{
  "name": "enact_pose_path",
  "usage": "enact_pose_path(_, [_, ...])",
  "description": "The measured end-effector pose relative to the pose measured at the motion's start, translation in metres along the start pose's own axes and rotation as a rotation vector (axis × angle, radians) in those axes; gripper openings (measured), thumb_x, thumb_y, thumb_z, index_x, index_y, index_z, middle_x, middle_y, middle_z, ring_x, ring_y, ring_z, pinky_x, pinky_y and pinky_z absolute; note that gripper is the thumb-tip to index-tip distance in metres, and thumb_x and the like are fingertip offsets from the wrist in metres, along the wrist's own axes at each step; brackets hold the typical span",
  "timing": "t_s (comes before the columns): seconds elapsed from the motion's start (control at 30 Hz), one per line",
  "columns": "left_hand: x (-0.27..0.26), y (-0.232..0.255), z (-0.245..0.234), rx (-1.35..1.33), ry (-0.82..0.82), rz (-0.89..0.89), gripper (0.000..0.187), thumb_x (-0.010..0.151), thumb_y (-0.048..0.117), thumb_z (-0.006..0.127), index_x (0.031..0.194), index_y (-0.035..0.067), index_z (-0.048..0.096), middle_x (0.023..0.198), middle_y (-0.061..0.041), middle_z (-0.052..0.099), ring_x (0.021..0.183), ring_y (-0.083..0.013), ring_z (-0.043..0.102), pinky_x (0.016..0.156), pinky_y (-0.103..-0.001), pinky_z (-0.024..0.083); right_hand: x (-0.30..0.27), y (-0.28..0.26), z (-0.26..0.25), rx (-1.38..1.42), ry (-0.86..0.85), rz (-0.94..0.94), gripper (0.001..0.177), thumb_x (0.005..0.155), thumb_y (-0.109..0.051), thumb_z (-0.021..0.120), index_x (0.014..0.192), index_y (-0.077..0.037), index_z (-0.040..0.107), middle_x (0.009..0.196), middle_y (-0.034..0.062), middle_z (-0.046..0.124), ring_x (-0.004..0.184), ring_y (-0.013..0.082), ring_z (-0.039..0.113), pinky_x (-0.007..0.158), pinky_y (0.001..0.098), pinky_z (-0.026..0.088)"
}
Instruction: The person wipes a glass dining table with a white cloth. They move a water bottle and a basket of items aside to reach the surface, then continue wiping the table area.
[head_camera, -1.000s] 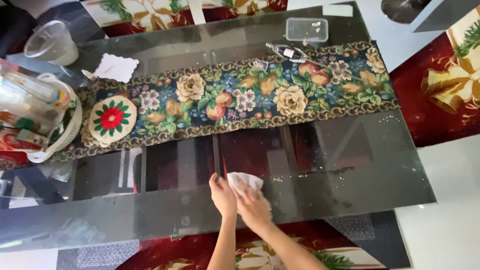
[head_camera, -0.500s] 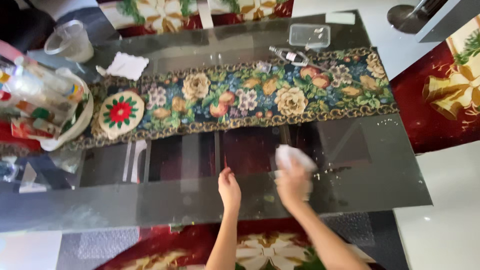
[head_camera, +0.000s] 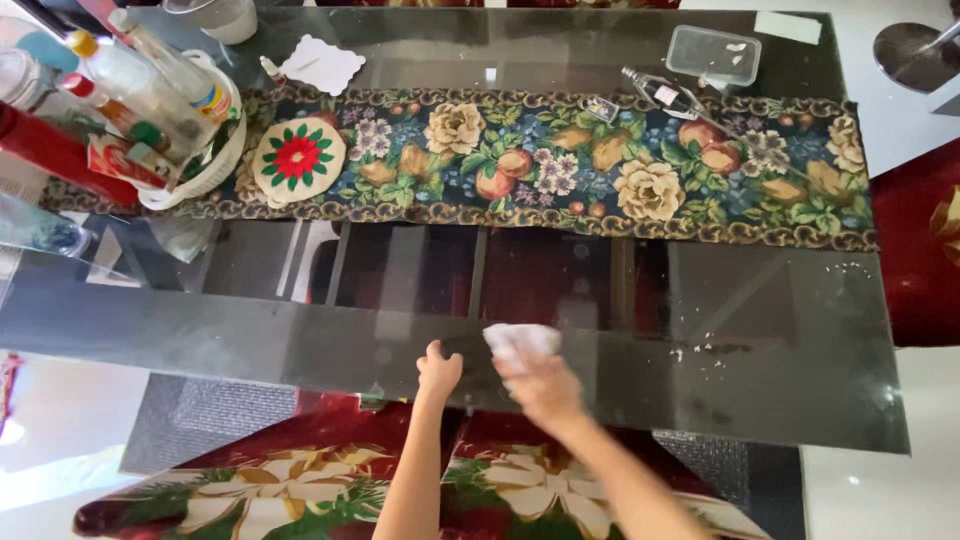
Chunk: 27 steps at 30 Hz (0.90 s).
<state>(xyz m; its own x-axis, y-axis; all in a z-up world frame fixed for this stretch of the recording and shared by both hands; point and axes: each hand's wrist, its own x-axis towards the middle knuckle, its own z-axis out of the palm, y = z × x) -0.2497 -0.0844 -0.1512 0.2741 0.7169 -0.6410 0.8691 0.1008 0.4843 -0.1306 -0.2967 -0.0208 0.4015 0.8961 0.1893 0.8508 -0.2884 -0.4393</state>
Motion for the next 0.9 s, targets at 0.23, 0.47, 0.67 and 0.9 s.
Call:
enact_pose_path(0.23, [-0.02, 0.031, 0.018, -0.003, -0.169, 0.132, 0.075, 0.089, 0.037, 0.062, 0.155, 0.013, 0.037, 0.157, -0.025, 0.031, 0.137, -0.0461, 0.046, 0.113, -0.05, 0.043, -0.075, 0.1, -0.101, -0.681, -0.02, -0.057, 0.069, 0.078, -0.019, 0.067, 0.146, -0.02, 0.054, 0.142, 0.0178, 0.057, 0.112, 0.032, 0.062, 0.095, 0.0498, 0.047])
enact_pose_path(0.47, [-0.103, 0.1, 0.003, -0.126, -0.353, 0.374, 0.06, 0.092, 0.028, 0.057, 0.148, 0.007, 0.048, 0.149, -0.019, 0.046, 0.134, -0.0348, 0.053, 0.111, -0.044, 0.046, -0.058, 0.098, -0.124, -0.207, 0.499, 0.293, 0.061, 0.091, 0.003, 0.054, 0.148, -0.017, 0.061, 0.141, 0.0136, 0.063, 0.123, 0.0331, 0.061, 0.102, 0.0465, 0.046])
enact_pose_path(0.67, [-0.186, 0.145, -0.01, -0.117, -0.568, 0.473, 0.049, 0.1, 0.027, 0.053, 0.145, 0.008, 0.054, 0.143, -0.012, 0.059, 0.136, -0.0278, 0.053, 0.113, -0.042, 0.042, -0.068, 0.102, -0.171, 1.516, 0.837, 0.806, 0.038, 0.105, -0.01, 0.054, 0.142, -0.007, 0.063, 0.137, 0.0092, 0.067, 0.116, 0.0208, 0.067, 0.093, 0.0339, 0.058])
enact_pose_path(0.9, [-0.217, 0.164, 0.029, -0.115, -0.678, 0.551, 0.044, 0.102, 0.025, 0.051, 0.142, 0.008, 0.057, 0.138, -0.012, 0.064, 0.126, -0.0264, 0.062, 0.106, -0.04, 0.046, -0.106, 0.088, -0.221, 1.761, 0.781, 0.738, 0.047, 0.1, -0.017, 0.045, 0.144, -0.011, 0.06, 0.132, 0.0082, 0.069, 0.114, 0.0225, 0.068, 0.093, 0.0365, 0.055])
